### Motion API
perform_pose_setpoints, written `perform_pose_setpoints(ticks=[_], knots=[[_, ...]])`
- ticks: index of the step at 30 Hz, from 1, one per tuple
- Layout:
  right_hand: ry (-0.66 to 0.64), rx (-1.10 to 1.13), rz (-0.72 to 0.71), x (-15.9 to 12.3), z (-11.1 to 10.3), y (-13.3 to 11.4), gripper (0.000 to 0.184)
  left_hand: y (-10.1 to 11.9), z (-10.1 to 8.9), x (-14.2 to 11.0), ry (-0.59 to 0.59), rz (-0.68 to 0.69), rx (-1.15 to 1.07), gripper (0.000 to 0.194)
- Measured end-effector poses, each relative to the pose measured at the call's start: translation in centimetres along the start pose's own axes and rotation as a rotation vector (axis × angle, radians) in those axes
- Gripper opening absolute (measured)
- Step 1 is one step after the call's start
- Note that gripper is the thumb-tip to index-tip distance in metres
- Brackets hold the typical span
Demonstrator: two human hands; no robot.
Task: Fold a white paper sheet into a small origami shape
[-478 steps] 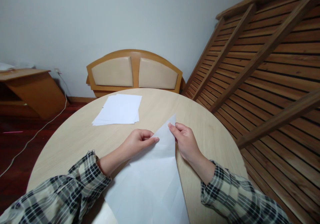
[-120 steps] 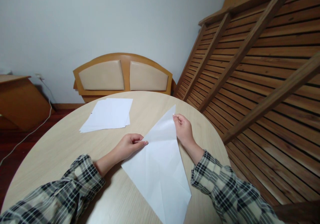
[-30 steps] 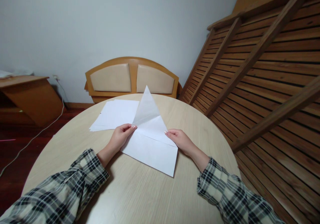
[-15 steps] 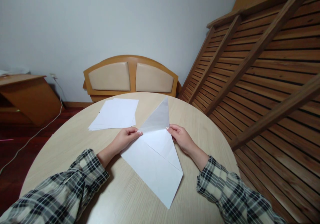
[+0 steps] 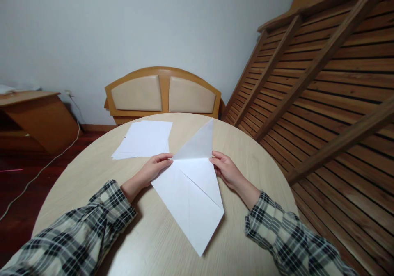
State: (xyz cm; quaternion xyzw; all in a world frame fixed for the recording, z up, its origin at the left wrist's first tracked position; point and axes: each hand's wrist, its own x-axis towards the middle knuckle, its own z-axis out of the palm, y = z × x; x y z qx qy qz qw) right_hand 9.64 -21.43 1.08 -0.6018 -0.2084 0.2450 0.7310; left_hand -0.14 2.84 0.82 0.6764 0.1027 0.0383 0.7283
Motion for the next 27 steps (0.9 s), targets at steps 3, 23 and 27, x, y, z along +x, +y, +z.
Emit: perform_pose_setpoints(ticks=[3, 23, 27], knots=[[0.006, 0.021, -0.004, -0.07, 0.05, 0.07, 0.019, 0.24, 0.08, -0.08, 0.019, -0.043, -0.021, 0.033], [0.059, -0.057, -0.038, -0.02, 0.24, 0.31, 0.018, 0.68, -0.17, -0.13, 0.021, 0.000, 0.093, 0.026], [0.043, -0.020, -0.017, -0.10, 0.38, 0.19, 0.015, 0.71, -0.16, -0.13, 0.019, 0.014, 0.100, 0.028]])
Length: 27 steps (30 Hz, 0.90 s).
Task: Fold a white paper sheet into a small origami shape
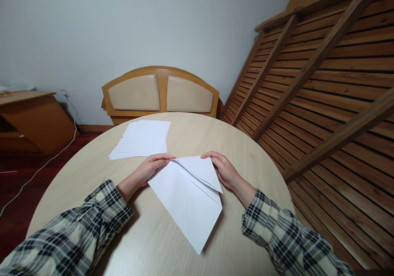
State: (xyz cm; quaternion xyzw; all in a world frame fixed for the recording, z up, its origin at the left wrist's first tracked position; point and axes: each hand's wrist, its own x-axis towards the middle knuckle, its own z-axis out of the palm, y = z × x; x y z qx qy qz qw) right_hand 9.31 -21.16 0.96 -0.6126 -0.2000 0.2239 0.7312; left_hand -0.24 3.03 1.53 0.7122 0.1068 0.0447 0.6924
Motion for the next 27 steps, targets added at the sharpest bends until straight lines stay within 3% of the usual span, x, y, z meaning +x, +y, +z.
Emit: perform_pose_setpoints(ticks=[5, 8, 12, 15, 20, 22, 25, 27], knots=[[-0.028, -0.034, -0.018, -0.2, 0.0, -0.4, 0.008, -0.2, -0.4, -0.1, -0.111, 0.047, -0.013, 0.020], [-0.063, -0.033, -0.030, -0.4, -0.1, -0.7, 0.008, -0.2, -0.8, -0.4, -0.303, 0.000, -0.127, 0.013], [-0.134, -0.056, 0.053, -0.9, 0.2, -1.2, 0.007, 0.5, -0.2, -0.9, -0.552, -0.106, -0.292, 0.013], [-0.201, -0.111, 0.072, -1.1, 0.7, -1.3, 0.008, 1.0, 1.3, -1.4, -0.482, -0.135, -0.229, 0.020], [-0.297, -0.166, 0.039, -1.1, 1.2, -1.0, 0.010, 1.3, 3.6, -2.4, -0.340, 0.016, 0.127, 0.025], [-0.305, -0.171, 0.047, -1.0, 1.3, -0.9, 0.011, 1.2, 3.9, -2.7, -0.351, 0.017, 0.176, 0.026], [-0.271, -0.174, 0.015, -1.0, 1.4, -1.0, 0.013, 1.0, 3.9, -2.8, -0.465, -0.097, 0.151, 0.034], [-0.221, -0.156, -0.017, -0.9, 1.3, -1.0, 0.029, 0.9, 3.9, -2.6, -0.482, -0.141, 0.100, 0.037]])
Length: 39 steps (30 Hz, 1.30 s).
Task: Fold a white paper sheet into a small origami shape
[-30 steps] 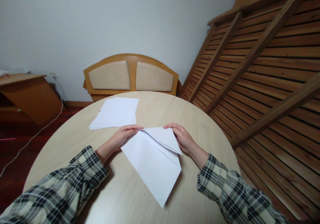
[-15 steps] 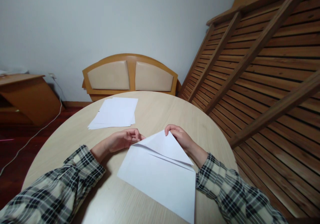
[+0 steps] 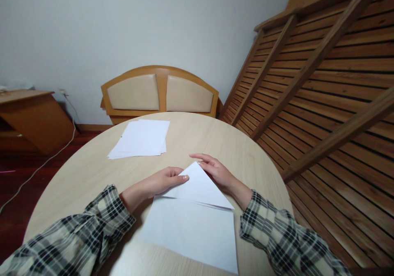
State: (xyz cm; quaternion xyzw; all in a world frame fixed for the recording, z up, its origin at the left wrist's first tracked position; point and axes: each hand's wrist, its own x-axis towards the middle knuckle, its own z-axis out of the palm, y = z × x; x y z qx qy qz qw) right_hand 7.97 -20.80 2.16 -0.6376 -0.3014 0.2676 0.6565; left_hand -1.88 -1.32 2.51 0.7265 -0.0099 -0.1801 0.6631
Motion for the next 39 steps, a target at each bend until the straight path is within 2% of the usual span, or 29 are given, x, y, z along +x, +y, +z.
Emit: perform_pose_setpoints(ticks=[3, 9, 13, 17, 22, 25, 31, 36, 39], knots=[[0.094, 0.064, 0.011, 0.2, -0.7, 0.1, 0.045, 0.0, -0.3, 0.4, 0.128, 0.060, -0.101, 0.038], [0.187, 0.299, 0.151, 0.8, -1.8, 0.2, 0.052, -0.6, -1.0, 1.2, 0.416, 0.214, -0.219, 0.036], [0.210, 0.257, 0.162, 0.7, -1.6, 0.2, 0.047, -1.4, -1.4, 1.7, 0.519, 0.246, -0.204, 0.035], [0.237, 0.083, 0.139, 0.5, -1.3, 0.0, 0.041, -1.8, -1.7, 1.9, 0.508, 0.268, -0.161, 0.036], [0.354, -0.074, 0.085, 0.8, -1.3, -0.2, 0.039, -1.7, -1.7, 1.7, 0.518, 0.257, -0.102, 0.035], [0.376, -0.148, 0.040, 0.9, -1.7, -0.1, 0.038, -1.6, -1.7, 1.4, 0.486, 0.240, -0.083, 0.035], [0.307, -0.245, -0.025, 0.7, -2.0, 0.0, 0.036, -0.8, -1.8, 1.0, 0.337, 0.228, -0.137, 0.029], [0.233, -0.262, -0.029, 0.4, -1.5, 0.0, 0.034, -0.5, -1.8, 1.0, 0.434, 0.183, -0.264, 0.028], [0.211, -0.300, -0.050, 0.4, -1.0, 0.2, 0.032, -0.9, -1.8, 1.1, 0.438, 0.145, -0.315, 0.029]])
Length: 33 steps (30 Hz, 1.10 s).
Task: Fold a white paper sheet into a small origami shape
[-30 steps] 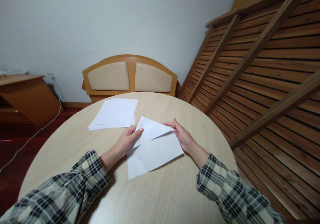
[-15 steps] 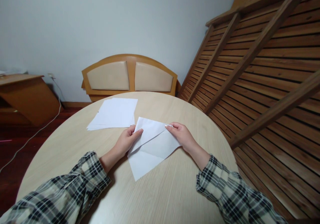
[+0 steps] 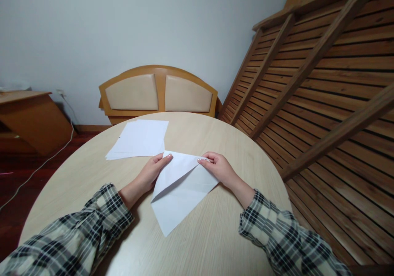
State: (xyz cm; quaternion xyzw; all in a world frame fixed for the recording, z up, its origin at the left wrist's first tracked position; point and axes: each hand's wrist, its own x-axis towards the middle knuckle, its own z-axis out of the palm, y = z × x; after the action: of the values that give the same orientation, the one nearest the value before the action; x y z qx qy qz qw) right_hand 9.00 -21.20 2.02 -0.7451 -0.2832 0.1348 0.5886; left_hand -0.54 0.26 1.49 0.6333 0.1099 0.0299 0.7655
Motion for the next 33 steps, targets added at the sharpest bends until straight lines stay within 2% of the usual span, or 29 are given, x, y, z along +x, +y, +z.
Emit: perform_pose_setpoints(ticks=[7, 14, 33], knots=[[0.045, -0.076, -0.030, -0.06, 0.60, -0.03, 0.029, -0.26, -0.06, 0.05, 0.039, -0.002, -0.011, 0.033], [0.097, -0.044, -0.026, 0.03, 0.69, 0.25, 0.029, -0.33, -0.06, 0.11, 0.060, 0.007, 0.012, 0.035], [0.104, -0.032, -0.023, -0.07, 0.79, 0.08, 0.027, -0.03, 0.22, -0.11, 0.058, -0.021, -0.003, 0.032]])
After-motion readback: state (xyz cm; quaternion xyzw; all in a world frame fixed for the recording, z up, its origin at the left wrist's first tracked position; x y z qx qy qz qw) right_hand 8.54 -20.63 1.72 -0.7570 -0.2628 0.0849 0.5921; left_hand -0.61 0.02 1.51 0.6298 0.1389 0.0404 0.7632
